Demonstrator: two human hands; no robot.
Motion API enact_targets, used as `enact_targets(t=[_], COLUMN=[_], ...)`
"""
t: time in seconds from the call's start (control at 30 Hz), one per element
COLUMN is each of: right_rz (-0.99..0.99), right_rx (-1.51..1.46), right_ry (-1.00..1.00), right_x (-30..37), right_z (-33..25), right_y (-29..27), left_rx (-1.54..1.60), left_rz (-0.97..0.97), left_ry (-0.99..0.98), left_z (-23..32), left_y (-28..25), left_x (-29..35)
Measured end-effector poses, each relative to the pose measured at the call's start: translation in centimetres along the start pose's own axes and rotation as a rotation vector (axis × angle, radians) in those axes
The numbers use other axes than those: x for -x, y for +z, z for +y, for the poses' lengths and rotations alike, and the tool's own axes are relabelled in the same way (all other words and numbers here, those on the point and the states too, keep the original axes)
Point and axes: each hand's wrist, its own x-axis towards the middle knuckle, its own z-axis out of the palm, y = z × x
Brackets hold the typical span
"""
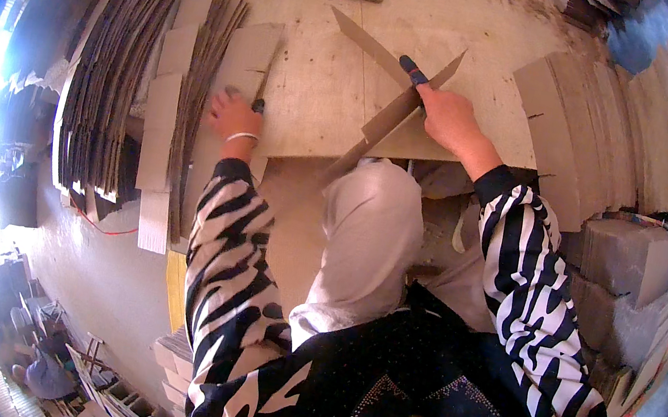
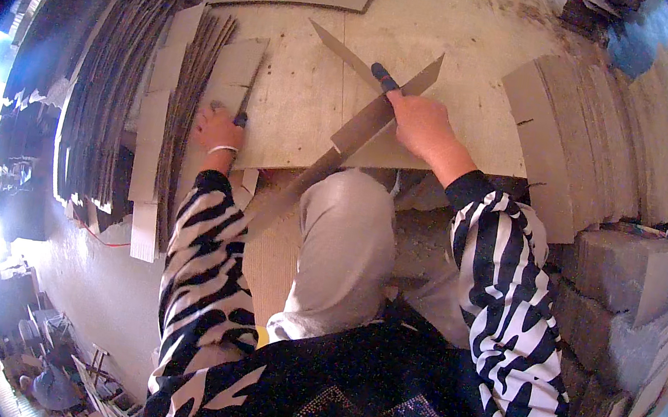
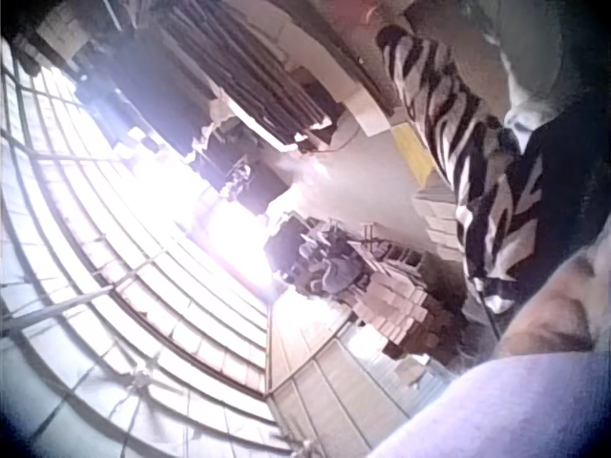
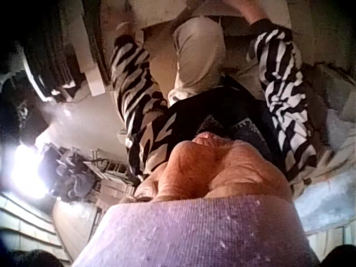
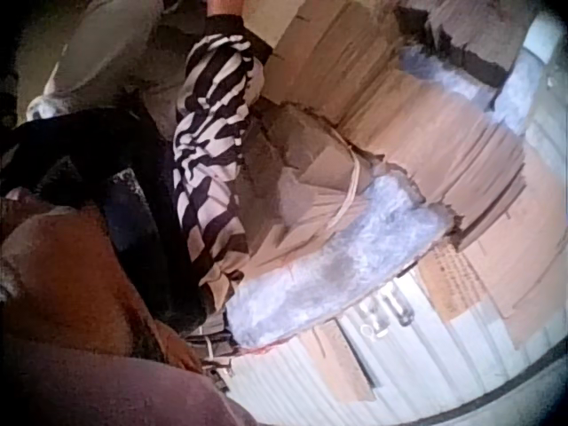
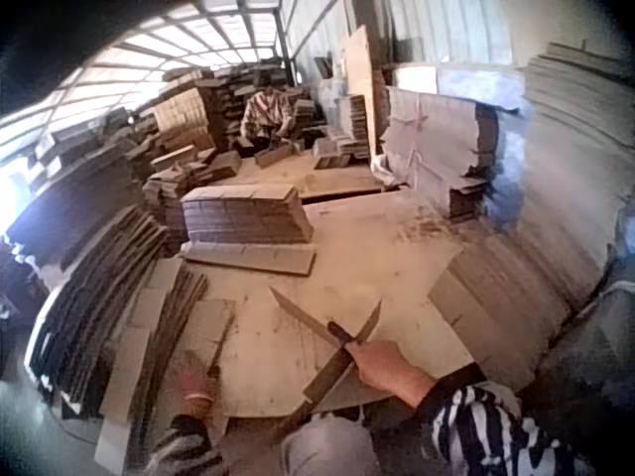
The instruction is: The person uses a utility knife to cut rectangular cardboard pieces into smaller strips on a wooden workbench. The person repeatedly picks up a piece, cuts it, and places the resulting strips aside.
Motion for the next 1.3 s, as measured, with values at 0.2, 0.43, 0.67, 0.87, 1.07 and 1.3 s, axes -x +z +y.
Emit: enact_targets(t=[0.2, 0.43, 0.67, 0.87, 1.07, 1.3], right_rz=[0.192, 0.272, 0.104, 0.193, 0.096, 0.259], right_rx=[-0.081, -0.053, -0.009, -0.054, -0.198, 0.325], right_ry=[-0.257, -0.368, -0.164, 0.009, 0.248, 0.675], right_x=[0.1, 0.3, 0.9, -1.8, 1.0, 17.4], right_z=[0.1, -0.7, 0.7, 4.1, 9.8, 18.1], right_y=[1.7, 2.0, 0.7, -0.5, -3.6, -2.3], left_rx=[0.251, 1.498, 1.234, 1.217, 1.198, 1.825], left_rz=[-0.006, -0.398, -0.517, -0.482, -0.259, -0.221], left_ry=[0.269, -0.230, 0.185, 0.351, 0.217, -0.270], left_z=[2.9, 7.3, 9.4, 5.7, -0.6, 1.7], left_y=[-0.8, -5.4, -6.1, -13.1, -13.1, -9.0], left_x=[1.0, -0.2, -1.8, -2.2, 4.9, 13.9])
